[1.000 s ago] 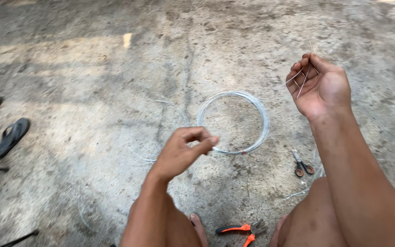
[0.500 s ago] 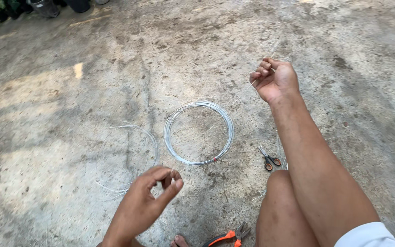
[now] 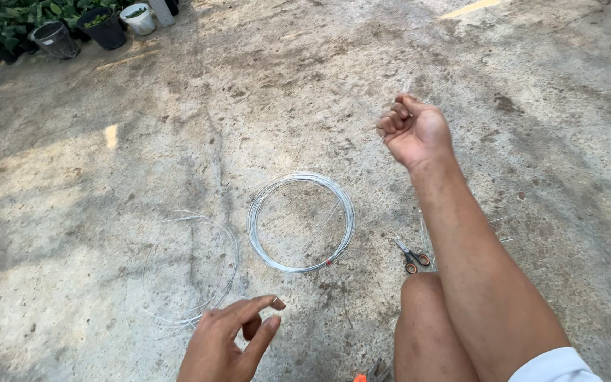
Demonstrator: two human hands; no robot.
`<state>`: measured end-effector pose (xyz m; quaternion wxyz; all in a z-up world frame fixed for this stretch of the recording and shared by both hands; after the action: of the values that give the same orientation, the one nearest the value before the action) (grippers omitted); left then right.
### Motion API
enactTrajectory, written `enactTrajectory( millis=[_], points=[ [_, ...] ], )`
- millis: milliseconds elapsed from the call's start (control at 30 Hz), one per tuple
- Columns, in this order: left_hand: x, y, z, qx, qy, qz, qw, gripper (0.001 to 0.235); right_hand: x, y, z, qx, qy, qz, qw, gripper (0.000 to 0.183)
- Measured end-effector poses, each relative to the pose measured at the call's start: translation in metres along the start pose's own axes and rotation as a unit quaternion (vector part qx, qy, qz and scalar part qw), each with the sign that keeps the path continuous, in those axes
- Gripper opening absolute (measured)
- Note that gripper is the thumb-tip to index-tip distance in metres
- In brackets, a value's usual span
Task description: The person sits on a concrete floor and repeatedly twists short lengths of thin metal wire by hand into loops. They use pliers to cut the wire from a coil and then twist the ends together to form small circular shapes.
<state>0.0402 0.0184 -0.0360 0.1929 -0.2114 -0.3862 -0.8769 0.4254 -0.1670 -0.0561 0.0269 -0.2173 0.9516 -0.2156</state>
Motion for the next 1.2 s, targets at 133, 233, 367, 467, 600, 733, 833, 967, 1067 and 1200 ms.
enactTrajectory(
  millis=[133, 233, 367, 467, 600, 733, 833, 967, 1067, 1200],
  points=[
    [0.013, 0.014, 0.013, -0.035, 0.149, -0.090, 0.984, 0.023, -0.002, -0.002, 0.032, -0.003, 0.114, -0.024, 0.993, 0.013],
    [0.019, 0.019, 0.017, 0.033, 0.198, -0.167, 0.965, 0.023, -0.007, 0.000, 0.036, -0.023, 0.115, -0.026, 0.993, 0.012],
    [0.002, -0.010, 0.008, 0.294, 0.138, -0.117, 0.938, 0.037, -0.007, -0.001, 0.036, -0.016, 0.122, -0.033, 0.992, 0.012],
    [-0.002, -0.026, 0.006, 0.422, 0.132, -0.107, 0.891, 0.042, -0.004, 0.004, 0.033, -0.036, 0.127, -0.032, 0.991, 0.010],
    [-0.006, -0.038, -0.001, 0.460, 0.128, -0.053, 0.877, 0.044, 0.006, 0.003, 0.026, -0.053, 0.145, -0.018, 0.988, 0.009],
    [-0.005, -0.037, -0.002, 0.441, 0.133, -0.061, 0.885, 0.046, 0.017, -0.005, 0.021, -0.087, 0.160, 0.004, 0.983, 0.009],
    [-0.008, -0.039, -0.004, 0.437, 0.126, -0.039, 0.890, 0.048, 0.017, -0.006, 0.019, -0.110, 0.163, 0.008, 0.980, 0.008],
    [-0.009, -0.037, -0.009, 0.402, 0.103, -0.031, 0.909, 0.053, 0.015, -0.006, 0.022, -0.118, 0.168, 0.010, 0.979, 0.009],
    [-0.009, -0.038, -0.013, 0.394, 0.090, -0.026, 0.914, 0.054, 0.012, -0.005, 0.024, -0.090, 0.164, -0.005, 0.982, 0.009],
    [-0.011, -0.039, -0.023, 0.423, 0.079, -0.052, 0.901, 0.049, 0.013, -0.003, 0.026, -0.105, 0.191, -0.017, 0.976, 0.009]
  ],
)
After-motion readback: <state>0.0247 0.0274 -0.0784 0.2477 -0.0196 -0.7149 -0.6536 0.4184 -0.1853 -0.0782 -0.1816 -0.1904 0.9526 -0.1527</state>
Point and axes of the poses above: each hand's wrist, its own x-axis away from the middle knuckle, its own z-axis out of the back of the hand, y = z × x, the point moved 9 cm from there along -x, towards the middle knuckle, and after that the axes turned 13 degrees about -y, right-handed, at the moved point
